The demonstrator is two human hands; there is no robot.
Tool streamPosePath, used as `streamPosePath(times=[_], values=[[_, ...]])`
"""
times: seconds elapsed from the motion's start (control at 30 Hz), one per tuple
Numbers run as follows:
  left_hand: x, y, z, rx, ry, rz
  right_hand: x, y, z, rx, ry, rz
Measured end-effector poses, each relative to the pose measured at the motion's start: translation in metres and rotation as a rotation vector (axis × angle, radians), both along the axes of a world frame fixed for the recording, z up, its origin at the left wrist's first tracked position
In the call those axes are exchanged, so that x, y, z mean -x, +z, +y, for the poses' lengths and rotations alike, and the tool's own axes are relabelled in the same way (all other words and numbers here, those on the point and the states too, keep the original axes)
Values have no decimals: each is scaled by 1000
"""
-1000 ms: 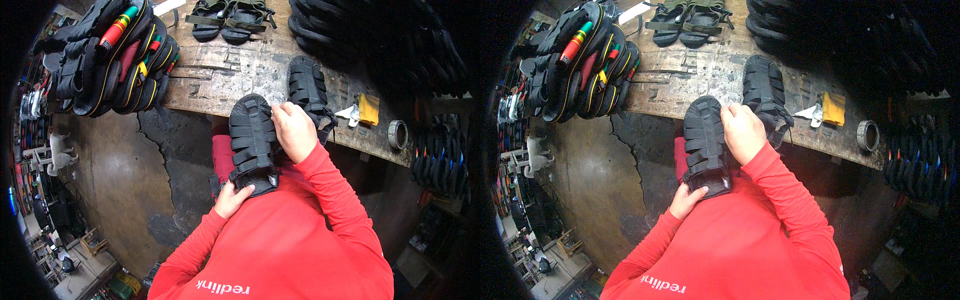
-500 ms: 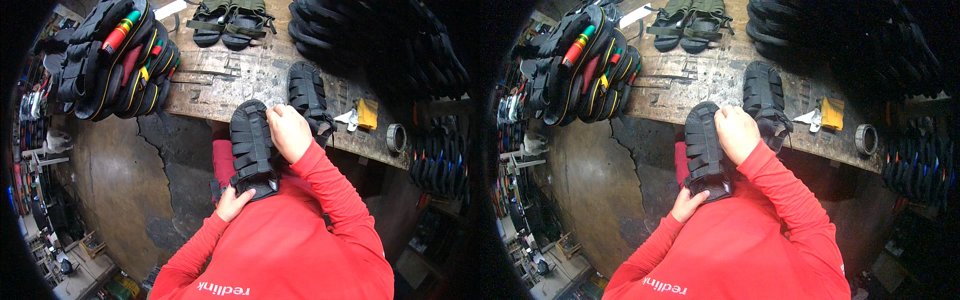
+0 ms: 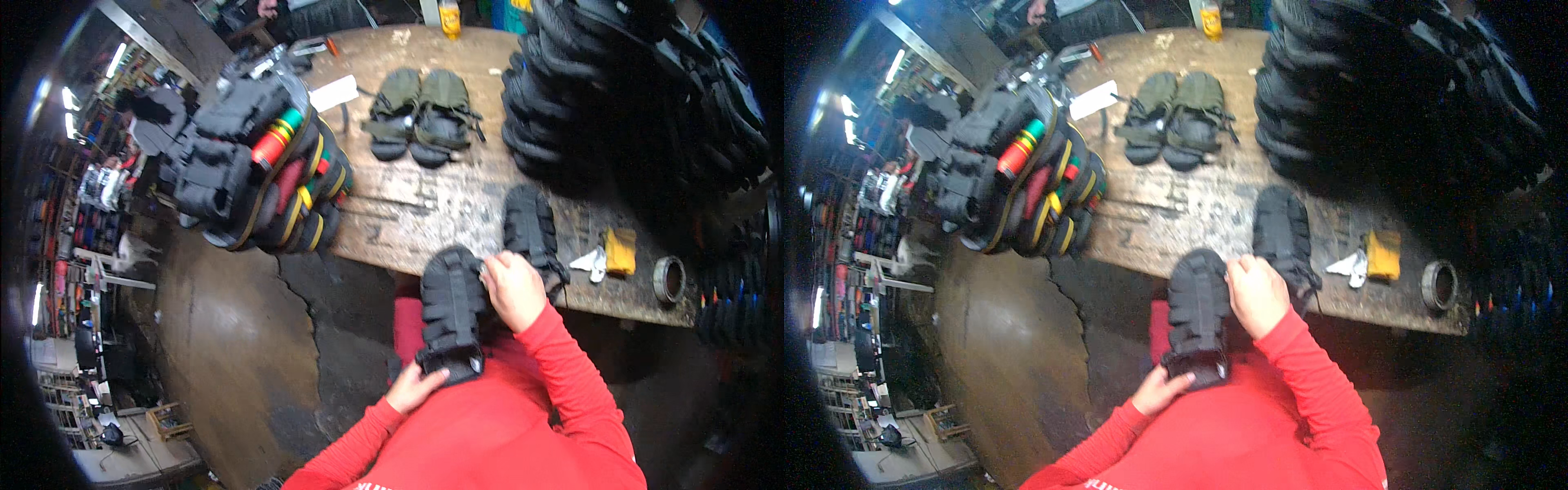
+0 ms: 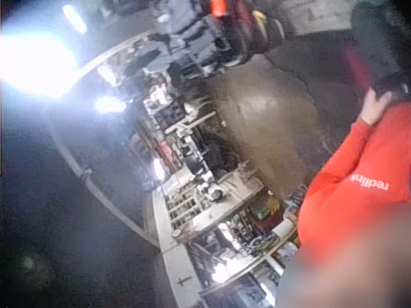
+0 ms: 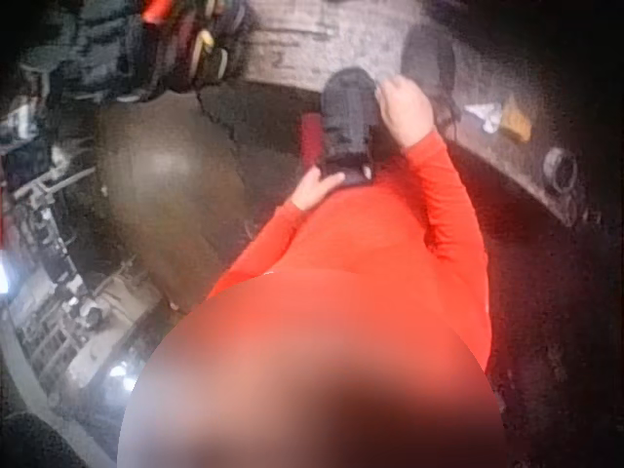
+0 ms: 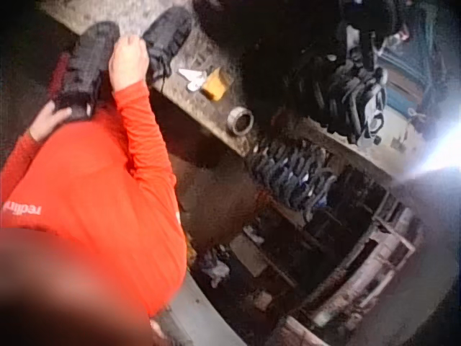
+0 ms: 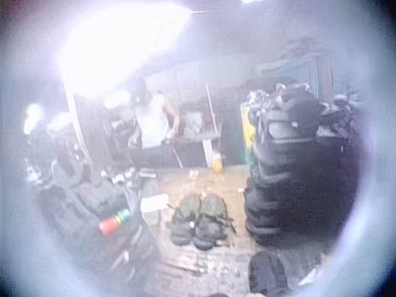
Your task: The person assembles black sandals by threading and fastening straps, then wipes the soles with a yellow sponge. They handle multiple sandals on a wooden workbench, adjusting straps and securing buckles.
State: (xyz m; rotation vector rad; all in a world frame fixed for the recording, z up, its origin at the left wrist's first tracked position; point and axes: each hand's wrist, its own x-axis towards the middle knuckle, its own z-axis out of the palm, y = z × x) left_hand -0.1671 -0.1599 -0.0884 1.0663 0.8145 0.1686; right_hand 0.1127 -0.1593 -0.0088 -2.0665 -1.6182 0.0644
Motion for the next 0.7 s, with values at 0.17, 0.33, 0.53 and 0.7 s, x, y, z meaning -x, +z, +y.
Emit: streamPosePath(times=[0.17, 0.33, 0.53, 0.7], values=[[16, 1, 9, 90, -78, 72, 1, 5, -6, -82, -23, 126], [-4, 3, 53, -411, 140, 168, 13, -4, -13, -197, -27, 865], [-73, -18, 88, 148, 228, -114, 58, -27, -25, -282, -97, 1571], [-58, -10, 89, 24, 397, -95, 65, -49, -84, -123, -73, 1633]])
